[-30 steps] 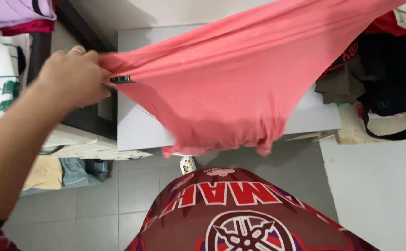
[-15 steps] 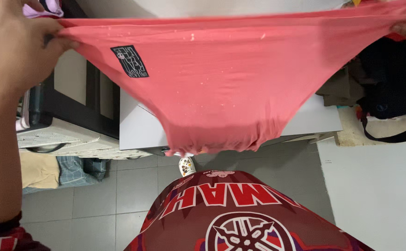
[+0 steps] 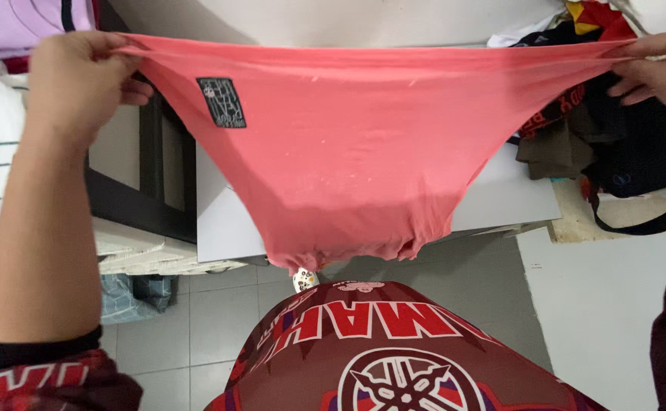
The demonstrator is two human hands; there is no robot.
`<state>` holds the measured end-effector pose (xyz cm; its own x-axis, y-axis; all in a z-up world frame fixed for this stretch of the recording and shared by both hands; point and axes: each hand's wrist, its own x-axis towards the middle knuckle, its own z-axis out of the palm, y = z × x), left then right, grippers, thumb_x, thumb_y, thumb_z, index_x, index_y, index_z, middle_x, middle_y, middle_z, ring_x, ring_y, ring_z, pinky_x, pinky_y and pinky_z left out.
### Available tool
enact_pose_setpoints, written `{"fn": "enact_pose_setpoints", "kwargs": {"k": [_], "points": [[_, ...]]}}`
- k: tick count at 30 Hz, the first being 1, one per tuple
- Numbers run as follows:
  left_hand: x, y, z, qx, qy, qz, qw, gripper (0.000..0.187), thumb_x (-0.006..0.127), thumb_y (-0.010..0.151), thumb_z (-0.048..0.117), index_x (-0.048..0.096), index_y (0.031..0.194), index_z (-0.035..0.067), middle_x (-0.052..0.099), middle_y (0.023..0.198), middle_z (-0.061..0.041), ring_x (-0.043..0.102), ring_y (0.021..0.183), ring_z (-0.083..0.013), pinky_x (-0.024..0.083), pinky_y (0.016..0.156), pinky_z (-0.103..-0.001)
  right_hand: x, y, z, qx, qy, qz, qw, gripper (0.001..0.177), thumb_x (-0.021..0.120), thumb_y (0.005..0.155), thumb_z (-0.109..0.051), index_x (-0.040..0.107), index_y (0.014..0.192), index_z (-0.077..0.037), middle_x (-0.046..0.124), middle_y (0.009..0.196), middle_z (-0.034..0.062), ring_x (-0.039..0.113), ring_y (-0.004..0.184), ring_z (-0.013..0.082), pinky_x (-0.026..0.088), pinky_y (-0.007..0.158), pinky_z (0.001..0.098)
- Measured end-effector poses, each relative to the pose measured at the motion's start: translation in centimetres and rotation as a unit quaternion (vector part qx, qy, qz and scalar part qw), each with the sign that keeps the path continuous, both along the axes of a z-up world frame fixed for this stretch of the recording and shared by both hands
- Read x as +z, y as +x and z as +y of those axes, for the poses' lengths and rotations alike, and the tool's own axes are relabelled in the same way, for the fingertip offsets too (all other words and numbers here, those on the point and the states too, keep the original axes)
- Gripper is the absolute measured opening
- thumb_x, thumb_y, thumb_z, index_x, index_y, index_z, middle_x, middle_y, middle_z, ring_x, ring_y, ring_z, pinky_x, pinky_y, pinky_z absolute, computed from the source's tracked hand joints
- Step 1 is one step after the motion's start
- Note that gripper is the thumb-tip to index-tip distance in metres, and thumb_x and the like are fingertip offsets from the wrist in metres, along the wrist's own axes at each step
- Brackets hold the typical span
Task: The person folds a purple t-shirt and then a coral t-shirt by hand on a white surface, smoothing each garment before placing the folded purple shirt into a drawer.
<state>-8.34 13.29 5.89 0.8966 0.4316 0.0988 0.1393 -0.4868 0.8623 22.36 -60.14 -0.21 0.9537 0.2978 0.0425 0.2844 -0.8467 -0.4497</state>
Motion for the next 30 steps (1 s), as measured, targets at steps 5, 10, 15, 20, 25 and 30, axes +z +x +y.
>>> {"fn": "enact_pose_setpoints", "kwargs": {"k": [5, 10, 15, 20, 25, 30], "points": [[-4.0, 2.8, 3.1, -0.014, -0.110, 0.033, 0.993, 0.022, 0.054, 0.102, -0.001, 0.065, 0.120, -0.005, 0.072, 0.097, -0.007, 0.070, 0.075, -0.0138, 0.063, 0.070, -0.027, 2.8, -4.6, 6.1, 0.024, 0.174, 0.046, 0.983, 0.024, 0.061, 0.109, -0.007, 0.065, 0.128, 0.007, 0.070, 0.111, 0.0179, 0.073, 0.090, 0.0254, 0.062, 0.075, 0.0345], [-6.6, 3.5, 4.6, -0.008, -0.008, 0.074, 0.997, 0.020, 0.052, 0.102, -0.002, 0.070, 0.110, -0.004, 0.073, 0.092, -0.009, 0.071, 0.077, -0.0142, 0.061, 0.072, -0.030, 2.0, -4.4, 8.0, -0.028, 0.197, 0.064, 0.978, 0.022, 0.067, 0.112, -0.010, 0.067, 0.118, 0.012, 0.070, 0.101, 0.0208, 0.072, 0.085, 0.0257, 0.062, 0.073, 0.0314], [-8.7, 5.5, 6.0, 0.010, -0.079, 0.095, 0.992, 0.018, 0.053, 0.104, 0.001, 0.069, 0.112, -0.003, 0.071, 0.090, -0.009, 0.069, 0.073, -0.0169, 0.061, 0.067, -0.029, -0.4, -4.1, 9.5, -0.020, 0.320, 0.106, 0.941, 0.015, 0.067, 0.112, -0.006, 0.068, 0.117, 0.008, 0.070, 0.099, 0.0144, 0.070, 0.084, 0.0210, 0.057, 0.069, 0.0282], [-11.3, 8.3, 7.1, 0.061, -0.194, 0.117, 0.972, 0.019, 0.054, 0.101, 0.000, 0.069, 0.112, -0.003, 0.071, 0.093, -0.008, 0.072, 0.074, -0.0155, 0.064, 0.068, -0.026, -2.9, -1.6, 13.5, -0.063, 0.382, 0.145, 0.910, 0.019, 0.065, 0.108, -0.004, 0.065, 0.125, 0.005, 0.072, 0.103, 0.0128, 0.074, 0.086, 0.0236, 0.062, 0.071, 0.0313], [-16.0, 11.1, 7.7, 0.106, -0.250, -0.012, 0.962, 0.031, 0.053, 0.096, -0.009, 0.072, 0.119, -0.005, 0.074, 0.101, -0.010, 0.068, 0.073, -0.0117, 0.061, 0.069, -0.023, -7.1, 3.8, 15.8, -0.046, 0.416, 0.131, 0.899, 0.034, 0.057, 0.098, 0.010, 0.060, 0.131, 0.001, 0.066, 0.112, 0.0144, 0.075, 0.086, 0.0305, 0.066, 0.076, 0.0373], [-21.5, 14.3, 7.8, 0.193, -0.272, -0.124, 0.935, 0.037, 0.050, 0.087, -0.015, 0.073, 0.115, -0.007, 0.075, 0.102, -0.012, 0.070, 0.076, -0.0130, 0.061, 0.069, -0.023, -14.6, 11.3, 17.4, -0.065, 0.397, 0.124, 0.907, 0.027, 0.053, 0.095, 0.012, 0.065, 0.120, 0.009, 0.068, 0.112, 0.0169, 0.076, 0.088, 0.0317, 0.068, 0.080, 0.0404]]}}
